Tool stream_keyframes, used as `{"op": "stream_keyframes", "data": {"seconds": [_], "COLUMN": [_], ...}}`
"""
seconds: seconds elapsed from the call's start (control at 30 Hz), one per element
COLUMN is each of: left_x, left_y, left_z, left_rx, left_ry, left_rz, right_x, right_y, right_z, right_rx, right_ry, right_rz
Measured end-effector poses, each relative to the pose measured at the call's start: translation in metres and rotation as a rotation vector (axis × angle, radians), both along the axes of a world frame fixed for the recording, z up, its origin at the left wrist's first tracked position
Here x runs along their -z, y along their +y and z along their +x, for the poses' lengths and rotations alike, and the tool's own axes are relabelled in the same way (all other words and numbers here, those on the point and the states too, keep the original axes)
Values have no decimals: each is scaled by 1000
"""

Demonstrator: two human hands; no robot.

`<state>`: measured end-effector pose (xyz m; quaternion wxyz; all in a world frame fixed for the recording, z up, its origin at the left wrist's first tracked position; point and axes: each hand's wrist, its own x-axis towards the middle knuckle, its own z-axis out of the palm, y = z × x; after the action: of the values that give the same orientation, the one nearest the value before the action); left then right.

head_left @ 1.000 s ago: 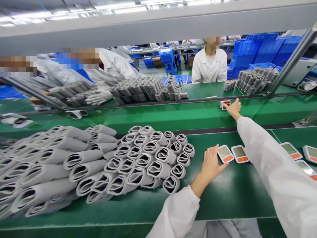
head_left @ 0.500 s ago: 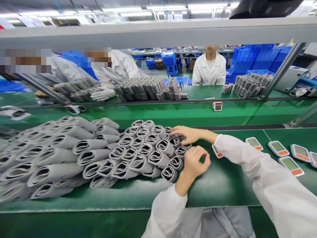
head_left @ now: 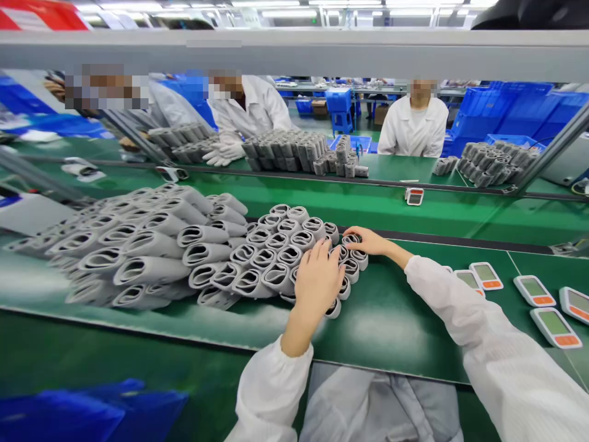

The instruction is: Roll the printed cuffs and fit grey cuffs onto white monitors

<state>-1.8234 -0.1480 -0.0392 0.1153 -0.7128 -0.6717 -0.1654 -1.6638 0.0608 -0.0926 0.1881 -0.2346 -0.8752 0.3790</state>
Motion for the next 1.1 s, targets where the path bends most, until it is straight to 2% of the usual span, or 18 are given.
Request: {"op": "stream_keyframes", "data": {"seconds": [0.2,0.37,0.43,0.5,0.57,0.63,0.77,0.9,1.0,1.07,1.1], "left_x": [-5,-5,-2,4,8,10,9,11,15,15,13], "left_y": [7,8,8,8,7,5,-2,-3,0,-1,-3], "left_z": [-6,-11,-16,-23,-29,-30,-23,-24,-31,-36,-39], "left_rx": [-7,-34,28,108,164,177,62,-76,-76,-2,35], "left_ry": [-145,-371,-503,-631,-723,-733,-526,-359,-250,-162,-127], "left_rz": [-26,24,105,170,197,198,174,109,94,87,84], "right_x": [2,-8,-17,-26,-32,-33,-23,-22,-39,-55,-62], "right_y": [1,-14,-28,-45,-61,-74,-87,-75,-52,-40,-37], "right_z": [1,2,-1,-11,-25,-38,-49,-38,-8,29,51], "right_rx": [8,47,-14,-137,-233,-237,-73,209,407,478,487], "right_ry": [-15,94,149,178,216,274,407,647,852,973,1072], "right_rz": [-98,-15,32,47,-9,-100,-208,-334,-434,-509,-596]}}
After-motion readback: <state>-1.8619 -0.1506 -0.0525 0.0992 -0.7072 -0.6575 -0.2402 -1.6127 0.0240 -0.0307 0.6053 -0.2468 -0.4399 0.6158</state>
